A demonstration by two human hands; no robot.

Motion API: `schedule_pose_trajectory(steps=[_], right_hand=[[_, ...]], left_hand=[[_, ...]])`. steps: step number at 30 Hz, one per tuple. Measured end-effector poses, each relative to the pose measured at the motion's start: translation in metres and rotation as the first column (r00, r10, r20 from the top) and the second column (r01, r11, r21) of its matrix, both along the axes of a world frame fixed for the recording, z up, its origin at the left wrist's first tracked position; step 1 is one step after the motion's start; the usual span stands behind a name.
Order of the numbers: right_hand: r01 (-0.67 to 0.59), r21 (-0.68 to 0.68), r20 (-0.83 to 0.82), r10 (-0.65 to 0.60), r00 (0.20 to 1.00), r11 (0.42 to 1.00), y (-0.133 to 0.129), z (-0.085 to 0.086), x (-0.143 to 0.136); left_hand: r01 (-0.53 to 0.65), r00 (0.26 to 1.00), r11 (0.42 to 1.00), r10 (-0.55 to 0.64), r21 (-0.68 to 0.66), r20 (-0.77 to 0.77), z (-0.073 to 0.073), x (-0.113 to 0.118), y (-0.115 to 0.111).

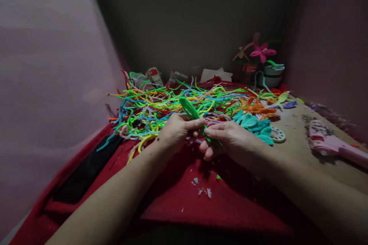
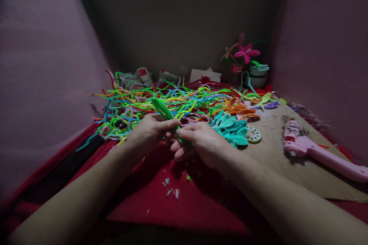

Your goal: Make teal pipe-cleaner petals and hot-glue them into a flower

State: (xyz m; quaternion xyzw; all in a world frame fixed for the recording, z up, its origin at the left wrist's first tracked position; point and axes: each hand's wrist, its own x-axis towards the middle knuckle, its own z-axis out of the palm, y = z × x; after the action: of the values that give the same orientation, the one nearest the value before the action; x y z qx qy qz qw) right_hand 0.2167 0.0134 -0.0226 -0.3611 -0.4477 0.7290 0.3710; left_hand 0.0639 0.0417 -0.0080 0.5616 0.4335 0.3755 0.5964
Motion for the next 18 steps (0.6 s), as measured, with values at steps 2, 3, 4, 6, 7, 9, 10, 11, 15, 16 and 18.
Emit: schedule_pose_trajectory(steps=[2, 3, 4, 6, 7, 9, 10, 11, 15, 16, 18], right_hand=[[0.002, 0.031, -0.047, 0.000, 0.999, 1.000, 0.001, 0.001, 0.002], [0.016, 0.050, -0.065, -0.013, 0.998, 0.999, 0.002, 0.002, 0.003], [0.041, 0.068, -0.077, -0.035, 0.996, 0.997, 0.003, 0.002, 0.004], [0.113, 0.107, -0.068, -0.107, 0.992, 0.988, 0.004, 0.003, 0.005], [0.151, 0.129, -0.038, -0.147, 0.988, 0.980, 0.005, 0.004, 0.006], [0.204, 0.187, 0.063, -0.219, 0.974, 0.961, 0.005, 0.006, 0.006], [0.218, 0.223, 0.120, -0.248, 0.961, 0.950, 0.004, 0.007, 0.007], [0.223, 0.259, 0.169, -0.271, 0.948, 0.940, 0.004, 0.009, 0.007], [0.182, 0.412, 0.286, -0.316, 0.905, 0.893, 0.004, 0.011, 0.008], [0.164, 0.447, 0.315, -0.326, 0.891, 0.879, 0.004, 0.011, 0.008], [0.120, 0.520, 0.374, -0.352, 0.858, 0.846, 0.005, 0.009, 0.008]], left_hand=[[0.007, 1.000, 1.000, -0.006, -0.022, 0.023, 0.001, -0.003, 0.003], [0.012, 0.999, 0.999, -0.011, -0.030, 0.032, 0.002, -0.005, 0.004], [0.016, 0.999, 0.999, -0.015, -0.035, 0.037, 0.003, -0.006, 0.005], [0.022, 0.998, 0.999, -0.020, -0.029, 0.055, 0.004, -0.008, 0.007], [0.031, 0.997, 0.999, -0.029, -0.026, 0.070, 0.004, -0.008, 0.008], [0.043, 0.994, 0.999, -0.040, -0.027, 0.104, 0.003, -0.009, 0.010], [0.040, 0.992, 0.999, -0.036, -0.028, 0.119, 0.002, -0.010, 0.011], [0.030, 0.992, 0.999, -0.026, -0.027, 0.127, 0.001, -0.010, 0.012], [-0.017, 0.995, 1.000, 0.017, 0.003, 0.097, 0.001, -0.010, 0.013], [-0.022, 0.996, 1.000, 0.021, 0.012, 0.090, 0.001, -0.010, 0.013], [-0.024, 0.997, 1.000, 0.022, 0.015, 0.080, 0.001, -0.010, 0.012]])
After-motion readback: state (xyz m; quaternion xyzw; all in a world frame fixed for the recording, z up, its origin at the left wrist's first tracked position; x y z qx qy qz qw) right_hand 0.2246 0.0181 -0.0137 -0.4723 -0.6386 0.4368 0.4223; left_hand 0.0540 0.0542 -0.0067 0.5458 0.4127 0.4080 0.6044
